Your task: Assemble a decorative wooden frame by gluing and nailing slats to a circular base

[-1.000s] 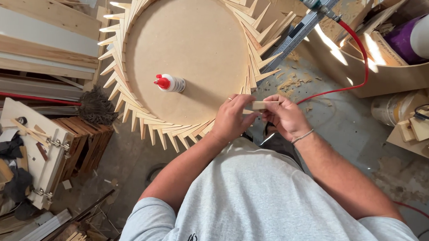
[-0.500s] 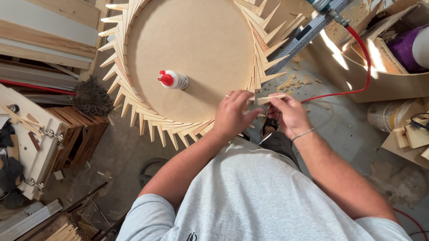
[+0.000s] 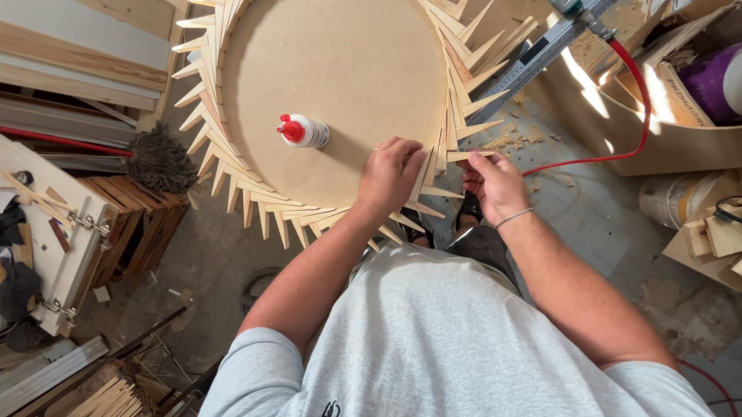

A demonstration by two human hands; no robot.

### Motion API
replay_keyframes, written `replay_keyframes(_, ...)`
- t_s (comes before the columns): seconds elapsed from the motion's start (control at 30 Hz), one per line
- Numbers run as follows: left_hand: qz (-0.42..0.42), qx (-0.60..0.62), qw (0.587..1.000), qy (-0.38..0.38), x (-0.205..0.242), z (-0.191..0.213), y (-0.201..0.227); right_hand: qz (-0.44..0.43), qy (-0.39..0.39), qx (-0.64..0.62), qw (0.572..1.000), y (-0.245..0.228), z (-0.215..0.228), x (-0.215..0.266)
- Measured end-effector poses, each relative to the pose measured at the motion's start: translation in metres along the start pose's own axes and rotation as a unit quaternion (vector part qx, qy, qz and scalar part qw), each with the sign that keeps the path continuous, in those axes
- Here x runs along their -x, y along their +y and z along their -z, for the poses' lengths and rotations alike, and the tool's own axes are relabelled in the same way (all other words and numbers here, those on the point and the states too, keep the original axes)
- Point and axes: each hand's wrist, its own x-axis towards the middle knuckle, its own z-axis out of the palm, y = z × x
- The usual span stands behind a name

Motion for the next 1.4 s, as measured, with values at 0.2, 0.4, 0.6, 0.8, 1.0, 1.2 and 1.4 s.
replay_keyframes(0.2, -0.016, -0.029, 0.999, -0.036, -0.013, -0.012, -0.012, 0.018, 0.017, -0.005, 1.0, 0.005, -0.003, -0.005)
replay_keyframes(0.4, -0.025, -0.086, 0.994, -0.056, -0.028, -0.021, 0.004, 0.041, 0.026, 0.004, 0.999, 0.01, -0.007, -0.006)
replay_keyframes(0.6, 0.038, -0.139, 0.981, -0.131, -0.047, -0.011, 0.022, 0.028, 0.009, 0.026, 0.999, 0.0, -0.015, 0.007)
replay_keyframes(0.8, 0.033, -0.17, 0.967, -0.186, -0.058, -0.004, 0.031, 0.017, -0.046, 0.022, 0.999, 0.029, -0.01, -0.019)
replay_keyframes(1.0, 0.025, -0.177, 0.958, -0.226, -0.067, -0.009, 0.027, 0.032, -0.045, 0.042, 0.998, 0.036, -0.007, -0.026)
replay_keyframes(1.2, 0.042, -0.172, 0.953, -0.245, -0.073, -0.01, 0.025, 0.036, -0.037, 0.013, 0.999, 0.038, -0.012, -0.02)
replay_keyframes(1.4, 0.048, -0.174, 0.949, -0.258, -0.075, -0.007, 0.028, 0.043, -0.027, -0.023, 0.998, 0.036, -0.018, -0.014)
